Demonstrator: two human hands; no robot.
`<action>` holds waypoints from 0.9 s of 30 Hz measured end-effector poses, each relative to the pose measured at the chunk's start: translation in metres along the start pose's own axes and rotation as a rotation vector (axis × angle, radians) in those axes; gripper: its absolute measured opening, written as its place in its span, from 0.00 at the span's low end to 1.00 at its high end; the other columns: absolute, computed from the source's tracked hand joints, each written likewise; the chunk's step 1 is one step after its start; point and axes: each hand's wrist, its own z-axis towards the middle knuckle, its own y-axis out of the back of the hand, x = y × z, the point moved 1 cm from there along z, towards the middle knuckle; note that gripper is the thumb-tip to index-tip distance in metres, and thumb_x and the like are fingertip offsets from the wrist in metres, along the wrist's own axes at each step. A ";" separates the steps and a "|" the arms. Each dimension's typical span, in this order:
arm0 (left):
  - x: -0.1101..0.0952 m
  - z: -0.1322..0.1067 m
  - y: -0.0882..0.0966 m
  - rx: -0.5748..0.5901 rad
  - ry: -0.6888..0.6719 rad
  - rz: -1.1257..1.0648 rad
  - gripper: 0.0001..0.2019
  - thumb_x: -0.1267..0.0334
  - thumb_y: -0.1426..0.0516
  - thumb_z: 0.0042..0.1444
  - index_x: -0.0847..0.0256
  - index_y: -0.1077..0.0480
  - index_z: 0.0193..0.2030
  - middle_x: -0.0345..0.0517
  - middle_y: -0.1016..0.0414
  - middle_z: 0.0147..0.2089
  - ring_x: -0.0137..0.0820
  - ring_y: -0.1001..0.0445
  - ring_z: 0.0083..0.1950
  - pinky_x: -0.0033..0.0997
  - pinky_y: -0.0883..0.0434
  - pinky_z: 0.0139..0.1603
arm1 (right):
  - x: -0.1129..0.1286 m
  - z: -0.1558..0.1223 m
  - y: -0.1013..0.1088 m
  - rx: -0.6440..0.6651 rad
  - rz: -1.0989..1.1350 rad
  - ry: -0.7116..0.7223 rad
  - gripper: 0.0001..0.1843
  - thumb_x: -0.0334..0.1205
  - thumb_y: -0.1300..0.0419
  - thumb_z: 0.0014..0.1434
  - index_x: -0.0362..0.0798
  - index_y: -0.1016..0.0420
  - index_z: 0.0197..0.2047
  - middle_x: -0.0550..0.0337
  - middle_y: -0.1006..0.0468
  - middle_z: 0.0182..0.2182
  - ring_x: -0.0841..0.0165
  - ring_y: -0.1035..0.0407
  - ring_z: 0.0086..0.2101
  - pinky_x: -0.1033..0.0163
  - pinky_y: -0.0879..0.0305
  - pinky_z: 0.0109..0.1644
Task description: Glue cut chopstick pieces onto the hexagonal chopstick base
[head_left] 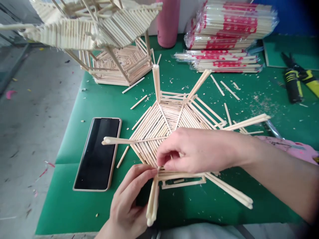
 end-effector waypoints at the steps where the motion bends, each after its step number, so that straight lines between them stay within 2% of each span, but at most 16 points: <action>1: 0.001 0.000 0.000 0.025 0.010 -0.008 0.20 0.77 0.45 0.45 0.65 0.35 0.47 0.51 0.32 0.45 0.34 0.30 0.44 0.30 0.30 0.42 | 0.002 -0.006 0.002 -0.060 0.001 -0.006 0.10 0.28 0.48 0.51 0.43 0.27 0.34 0.65 0.27 0.25 0.78 0.37 0.25 0.74 0.44 0.24; 3: 0.002 0.001 -0.002 0.055 0.020 -0.029 0.19 0.77 0.46 0.46 0.65 0.35 0.47 0.51 0.32 0.44 0.34 0.31 0.44 0.31 0.30 0.42 | 0.007 -0.021 0.004 -0.218 0.012 -0.021 0.09 0.30 0.48 0.54 0.45 0.27 0.35 0.66 0.27 0.26 0.78 0.36 0.25 0.74 0.43 0.24; 6: 0.003 0.004 -0.005 0.062 0.010 -0.051 0.16 0.77 0.45 0.47 0.64 0.34 0.45 0.50 0.32 0.42 0.33 0.31 0.43 0.32 0.31 0.42 | 0.019 -0.051 -0.002 -0.552 0.096 -0.039 0.08 0.37 0.46 0.56 0.48 0.28 0.38 0.66 0.25 0.30 0.76 0.32 0.29 0.73 0.36 0.30; 9: 0.004 0.005 -0.008 0.000 -0.030 -0.043 0.16 0.78 0.45 0.47 0.62 0.34 0.44 0.49 0.32 0.40 0.33 0.31 0.43 0.34 0.31 0.42 | 0.024 -0.082 -0.024 -0.980 0.159 -0.021 0.07 0.36 0.43 0.55 0.52 0.28 0.39 0.67 0.25 0.33 0.76 0.30 0.32 0.75 0.34 0.34; 12: 0.002 0.002 -0.011 -0.112 -0.048 0.042 0.14 0.76 0.44 0.47 0.61 0.34 0.41 0.49 0.31 0.40 0.34 0.31 0.43 0.35 0.30 0.42 | 0.010 -0.105 -0.058 -1.453 0.193 0.018 0.10 0.35 0.41 0.54 0.52 0.27 0.41 0.63 0.26 0.31 0.75 0.30 0.30 0.74 0.33 0.32; 15: -0.002 -0.002 -0.013 -0.154 0.007 0.125 0.09 0.73 0.44 0.49 0.61 0.32 0.37 0.49 0.31 0.40 0.34 0.30 0.42 0.35 0.30 0.43 | -0.015 -0.112 -0.096 -1.595 0.247 -0.051 0.10 0.36 0.41 0.53 0.50 0.27 0.41 0.61 0.27 0.29 0.75 0.32 0.29 0.72 0.33 0.31; 19: -0.006 -0.007 -0.015 -0.148 0.062 0.152 0.06 0.70 0.45 0.50 0.62 0.32 0.36 0.48 0.30 0.40 0.33 0.30 0.41 0.33 0.31 0.42 | -0.040 -0.105 -0.130 -1.524 0.231 -0.149 0.13 0.38 0.41 0.53 0.49 0.30 0.43 0.60 0.28 0.31 0.73 0.33 0.30 0.69 0.33 0.31; 22: -0.006 -0.006 -0.016 -0.160 0.078 0.122 0.07 0.69 0.45 0.50 0.62 0.32 0.37 0.47 0.31 0.40 0.31 0.31 0.39 0.32 0.32 0.40 | -0.048 -0.098 -0.140 -1.497 0.091 -0.166 0.15 0.40 0.42 0.53 0.49 0.34 0.46 0.60 0.30 0.32 0.71 0.35 0.29 0.65 0.34 0.31; 25: -0.004 -0.005 -0.018 -0.165 0.064 0.089 0.08 0.70 0.45 0.50 0.62 0.32 0.38 0.45 0.32 0.37 0.30 0.32 0.37 0.30 0.32 0.39 | -0.049 -0.092 -0.139 -1.487 -0.174 -0.138 0.16 0.38 0.43 0.53 0.49 0.34 0.46 0.59 0.33 0.33 0.70 0.36 0.30 0.62 0.35 0.34; 27: -0.002 -0.004 -0.018 -0.162 0.045 0.081 0.07 0.70 0.46 0.50 0.63 0.32 0.37 0.44 0.33 0.35 0.29 0.33 0.36 0.29 0.33 0.37 | -0.048 -0.088 -0.135 -1.437 -0.338 -0.079 0.16 0.38 0.42 0.53 0.49 0.33 0.46 0.57 0.34 0.36 0.68 0.36 0.34 0.60 0.35 0.38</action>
